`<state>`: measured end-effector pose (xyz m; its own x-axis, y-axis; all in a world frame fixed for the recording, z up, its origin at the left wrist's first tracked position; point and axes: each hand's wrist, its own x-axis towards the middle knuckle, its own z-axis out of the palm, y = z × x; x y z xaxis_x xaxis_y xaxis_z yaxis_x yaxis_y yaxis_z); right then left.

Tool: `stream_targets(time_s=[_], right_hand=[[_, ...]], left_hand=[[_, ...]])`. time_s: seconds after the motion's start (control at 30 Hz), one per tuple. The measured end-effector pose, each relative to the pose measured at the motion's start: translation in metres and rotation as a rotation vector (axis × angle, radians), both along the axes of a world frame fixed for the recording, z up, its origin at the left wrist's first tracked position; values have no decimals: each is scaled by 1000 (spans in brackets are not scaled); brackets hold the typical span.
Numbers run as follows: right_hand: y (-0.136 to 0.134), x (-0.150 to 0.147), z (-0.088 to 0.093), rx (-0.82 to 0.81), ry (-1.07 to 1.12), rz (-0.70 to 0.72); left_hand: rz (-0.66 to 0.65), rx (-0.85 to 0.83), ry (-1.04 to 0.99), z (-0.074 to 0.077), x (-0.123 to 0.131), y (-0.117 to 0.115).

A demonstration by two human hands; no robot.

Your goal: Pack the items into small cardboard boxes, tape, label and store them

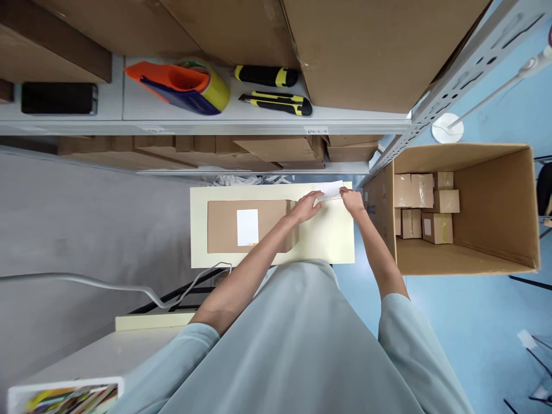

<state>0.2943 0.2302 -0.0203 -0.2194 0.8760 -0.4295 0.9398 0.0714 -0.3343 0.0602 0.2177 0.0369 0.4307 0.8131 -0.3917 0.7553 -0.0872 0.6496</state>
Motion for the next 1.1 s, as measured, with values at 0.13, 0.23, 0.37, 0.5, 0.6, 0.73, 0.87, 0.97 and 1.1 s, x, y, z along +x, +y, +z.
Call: stream_targets(time_s=[0.13, 0.23, 0.37, 0.5, 0.6, 0.73, 0.87, 0.97, 1.1], right_hand=[[-8, -3, -1, 76, 117, -214], [-13, -5, -5, 160, 262, -414], [-14, -16, -12, 178, 472, -529], [-15, -41, -15, 70, 773, -542], [-18, -62, -13, 30, 795, -432], [-19, -77, -3, 71, 554, -222], [-12, -86, 7, -24, 165, -117], [-4, -94, 7, -156, -19, -30], [6, -101, 2, -277, -96, -26]], left_hand=[[5, 0, -4, 2, 1, 2], [27, -11, -24, 3, 1, 2], [84, -36, -58, 2, 4, 2], [148, -121, -212, 0, 10, 5], [145, -199, -261, 0, 10, 8], [251, -270, -93, 3, 3, 8], [344, -310, 10, 6, -8, 4], [370, -295, 2, 6, -15, 0], [377, -303, -32, 5, -22, -5]])
